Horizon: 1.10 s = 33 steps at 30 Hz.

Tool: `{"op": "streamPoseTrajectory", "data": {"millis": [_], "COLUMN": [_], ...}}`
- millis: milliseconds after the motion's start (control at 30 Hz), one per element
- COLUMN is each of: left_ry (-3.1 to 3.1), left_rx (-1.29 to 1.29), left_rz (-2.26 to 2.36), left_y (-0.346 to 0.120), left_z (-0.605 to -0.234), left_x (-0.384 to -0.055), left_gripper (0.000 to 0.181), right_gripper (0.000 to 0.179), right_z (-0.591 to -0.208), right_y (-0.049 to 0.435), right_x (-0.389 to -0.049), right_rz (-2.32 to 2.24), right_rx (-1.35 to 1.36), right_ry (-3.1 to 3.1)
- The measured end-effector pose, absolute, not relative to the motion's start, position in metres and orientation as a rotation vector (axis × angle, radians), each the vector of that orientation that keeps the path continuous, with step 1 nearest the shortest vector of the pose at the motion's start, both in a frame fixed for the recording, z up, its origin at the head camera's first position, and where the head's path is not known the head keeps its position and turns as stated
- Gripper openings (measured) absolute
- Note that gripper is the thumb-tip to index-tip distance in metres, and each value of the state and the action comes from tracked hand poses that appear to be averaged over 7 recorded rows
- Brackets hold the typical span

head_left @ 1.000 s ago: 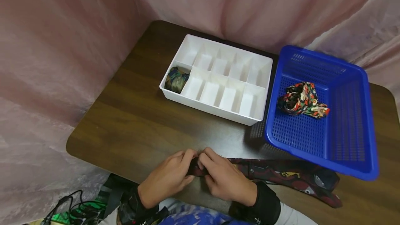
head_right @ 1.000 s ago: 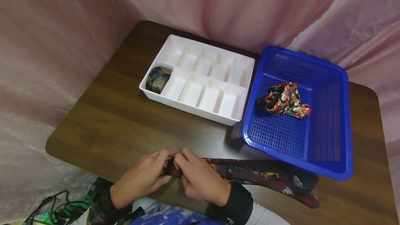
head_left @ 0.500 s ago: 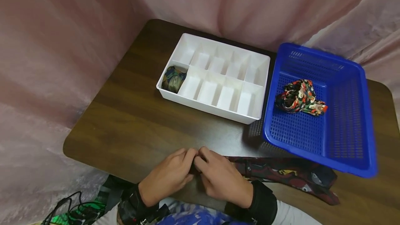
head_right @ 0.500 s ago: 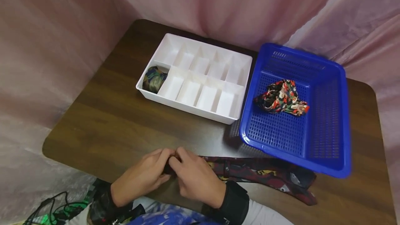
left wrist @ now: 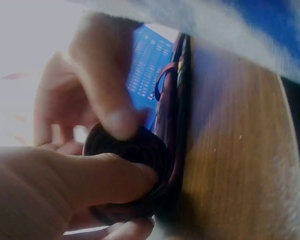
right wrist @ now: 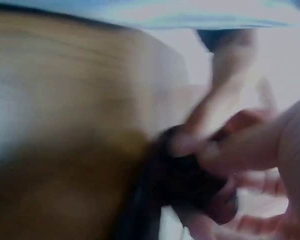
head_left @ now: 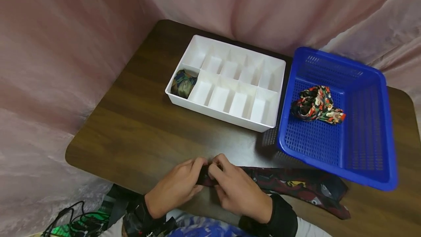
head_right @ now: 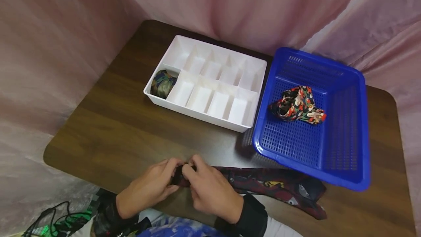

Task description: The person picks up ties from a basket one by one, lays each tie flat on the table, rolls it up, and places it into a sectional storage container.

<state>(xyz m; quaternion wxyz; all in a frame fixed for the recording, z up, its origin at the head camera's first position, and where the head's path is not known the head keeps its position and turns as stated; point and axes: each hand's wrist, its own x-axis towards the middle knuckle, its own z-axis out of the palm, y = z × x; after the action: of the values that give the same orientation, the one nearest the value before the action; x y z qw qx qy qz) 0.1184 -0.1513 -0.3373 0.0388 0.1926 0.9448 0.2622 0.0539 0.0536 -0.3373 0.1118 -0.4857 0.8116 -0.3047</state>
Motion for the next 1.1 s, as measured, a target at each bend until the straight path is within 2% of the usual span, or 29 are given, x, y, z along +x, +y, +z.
{"op": "streamPoseTrajectory", "data": {"millis": [100,233,300,700,1000,1100], "left_ry": [2.891,2.859,2.845,2.837,2.849,2.857], "left_rx": [0.582,0.583,0.58,0.656,0.646,0.625], "left_rz": [0.818,0.871,0.889,0.907,1.012,1.013], "left_y": [-0.152,-0.154,-0.155,-0.158,-0.158,-0.16], "left_z": [-0.338,-0.34,-0.34,-0.341,-0.347,-0.346], "left_x": [0.117,0.115,0.114,0.111,0.113,0.113], "left_gripper": [0.065,0.065,0.064,0.057,0.06,0.061], "right_gripper": [0.031,0.04,0.038,0.035,0.033,0.036], "right_z": [-0.339,-0.348,-0.348,-0.336,-0.348,-0.346], "right_y": [0.05,0.055,0.057,0.053,0.056,0.054], "right_x": [0.054,0.053,0.053,0.052,0.055,0.053], "right_rz": [-0.972,-1.21,-1.221,-0.827,-1.001,-1.02], "right_rx": [-1.463,-1.27,-1.209,-1.446,-1.471,-1.396], "right_ry": [2.408,2.303,2.288,2.438,2.411,2.404]}}
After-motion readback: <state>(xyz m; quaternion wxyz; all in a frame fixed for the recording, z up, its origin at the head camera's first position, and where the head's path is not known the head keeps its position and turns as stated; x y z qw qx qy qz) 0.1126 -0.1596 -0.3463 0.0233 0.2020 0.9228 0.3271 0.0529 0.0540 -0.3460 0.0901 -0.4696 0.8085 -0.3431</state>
